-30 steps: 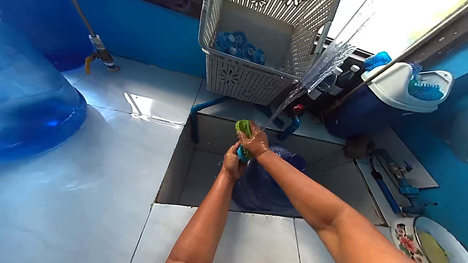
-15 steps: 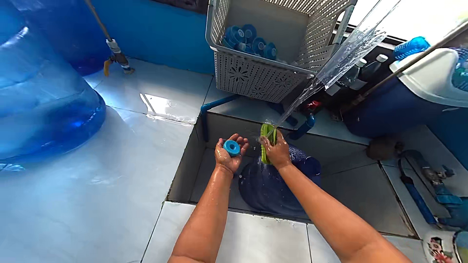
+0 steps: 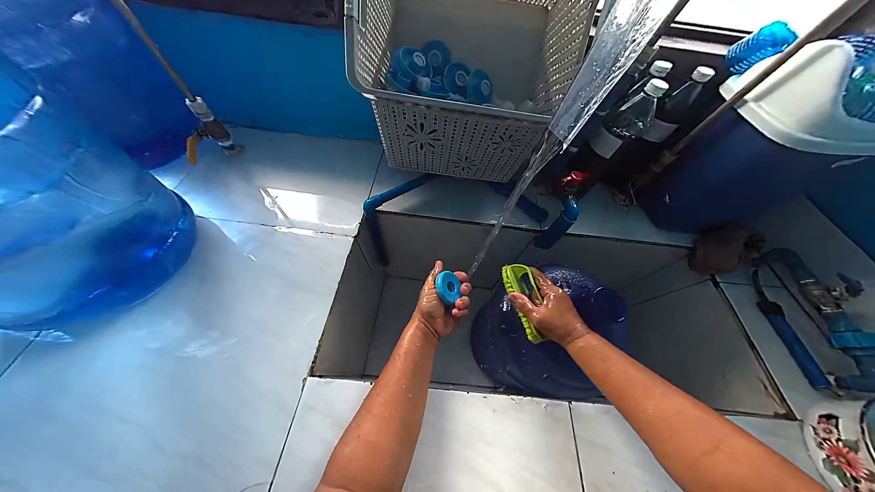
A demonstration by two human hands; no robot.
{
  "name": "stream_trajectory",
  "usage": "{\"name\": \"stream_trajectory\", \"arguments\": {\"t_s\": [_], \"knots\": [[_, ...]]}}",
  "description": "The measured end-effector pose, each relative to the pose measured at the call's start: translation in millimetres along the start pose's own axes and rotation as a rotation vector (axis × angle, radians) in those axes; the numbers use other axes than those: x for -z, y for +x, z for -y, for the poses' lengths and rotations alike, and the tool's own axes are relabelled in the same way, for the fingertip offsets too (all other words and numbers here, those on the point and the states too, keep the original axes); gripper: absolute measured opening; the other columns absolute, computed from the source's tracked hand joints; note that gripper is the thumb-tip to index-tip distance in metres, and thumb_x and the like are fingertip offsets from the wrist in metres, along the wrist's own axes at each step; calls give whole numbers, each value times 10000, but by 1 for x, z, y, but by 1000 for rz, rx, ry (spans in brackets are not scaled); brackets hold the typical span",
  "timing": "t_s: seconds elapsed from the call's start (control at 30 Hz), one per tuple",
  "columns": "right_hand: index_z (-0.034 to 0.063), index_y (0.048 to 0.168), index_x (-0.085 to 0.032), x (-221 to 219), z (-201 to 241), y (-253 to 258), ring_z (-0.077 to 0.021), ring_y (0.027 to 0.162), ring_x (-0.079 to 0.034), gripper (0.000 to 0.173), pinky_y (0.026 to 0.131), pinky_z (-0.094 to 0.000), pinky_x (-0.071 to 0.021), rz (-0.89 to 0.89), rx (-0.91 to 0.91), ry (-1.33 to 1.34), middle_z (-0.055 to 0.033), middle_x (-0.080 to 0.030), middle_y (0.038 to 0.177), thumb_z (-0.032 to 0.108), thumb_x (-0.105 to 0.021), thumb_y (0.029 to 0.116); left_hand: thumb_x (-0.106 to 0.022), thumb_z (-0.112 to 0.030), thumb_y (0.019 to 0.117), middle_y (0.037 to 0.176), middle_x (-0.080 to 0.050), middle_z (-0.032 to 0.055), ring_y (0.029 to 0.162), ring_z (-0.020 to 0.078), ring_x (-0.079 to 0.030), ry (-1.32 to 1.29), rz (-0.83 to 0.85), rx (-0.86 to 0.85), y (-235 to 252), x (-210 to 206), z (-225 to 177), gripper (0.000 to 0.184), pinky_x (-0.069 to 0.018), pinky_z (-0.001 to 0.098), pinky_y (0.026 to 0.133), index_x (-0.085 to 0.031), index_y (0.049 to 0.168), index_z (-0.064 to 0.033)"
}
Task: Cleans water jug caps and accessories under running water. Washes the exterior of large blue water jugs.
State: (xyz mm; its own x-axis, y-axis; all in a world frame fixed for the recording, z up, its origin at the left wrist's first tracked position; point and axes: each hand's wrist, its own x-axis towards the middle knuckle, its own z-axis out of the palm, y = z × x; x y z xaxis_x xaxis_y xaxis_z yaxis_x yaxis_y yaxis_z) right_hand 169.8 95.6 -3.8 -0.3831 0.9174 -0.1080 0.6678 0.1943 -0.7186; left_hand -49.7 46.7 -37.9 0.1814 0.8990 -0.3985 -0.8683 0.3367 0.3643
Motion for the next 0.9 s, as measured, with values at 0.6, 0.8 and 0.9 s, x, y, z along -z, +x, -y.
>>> {"name": "stream_trajectory", "arguments": {"t_s": [0.6, 0.8, 0.9], "knots": [[29, 1560, -409, -28, 47, 12, -391, 1114, -692, 694, 971, -583, -538, -212, 216, -16, -250, -687, 1252, 275, -686, 973, -262, -252, 1132, 795, -604, 41, 688, 96, -591, 258, -234, -249, 35, -51, 66, 368, -518, 270, 639, -563, 1092, -43], [81, 1570, -421, -18, 52, 29, -451, 1046, -694, 673, 905, -627, -534, -143, 159, -181, -274, -707, 1143, 287, -685, 986, -217, -345, 1122, 737, -611, 37, 659, 127, -623, 46, -186, -124, 42, -57, 65, 427, -541, 297, 609, -551, 1003, -107], [34, 1548, -443, -40, 41, 8, -425, 1108, -691, 663, 971, -592, -529, -141, 212, -172, -265, -699, 1220, 293, -645, 971, -217, -268, 1134, 827, -623, 97, 741, 182, -631, 67, -194, -160, 47, -42, 54, 428, -552, 347, 691, -546, 1077, 0]]}}
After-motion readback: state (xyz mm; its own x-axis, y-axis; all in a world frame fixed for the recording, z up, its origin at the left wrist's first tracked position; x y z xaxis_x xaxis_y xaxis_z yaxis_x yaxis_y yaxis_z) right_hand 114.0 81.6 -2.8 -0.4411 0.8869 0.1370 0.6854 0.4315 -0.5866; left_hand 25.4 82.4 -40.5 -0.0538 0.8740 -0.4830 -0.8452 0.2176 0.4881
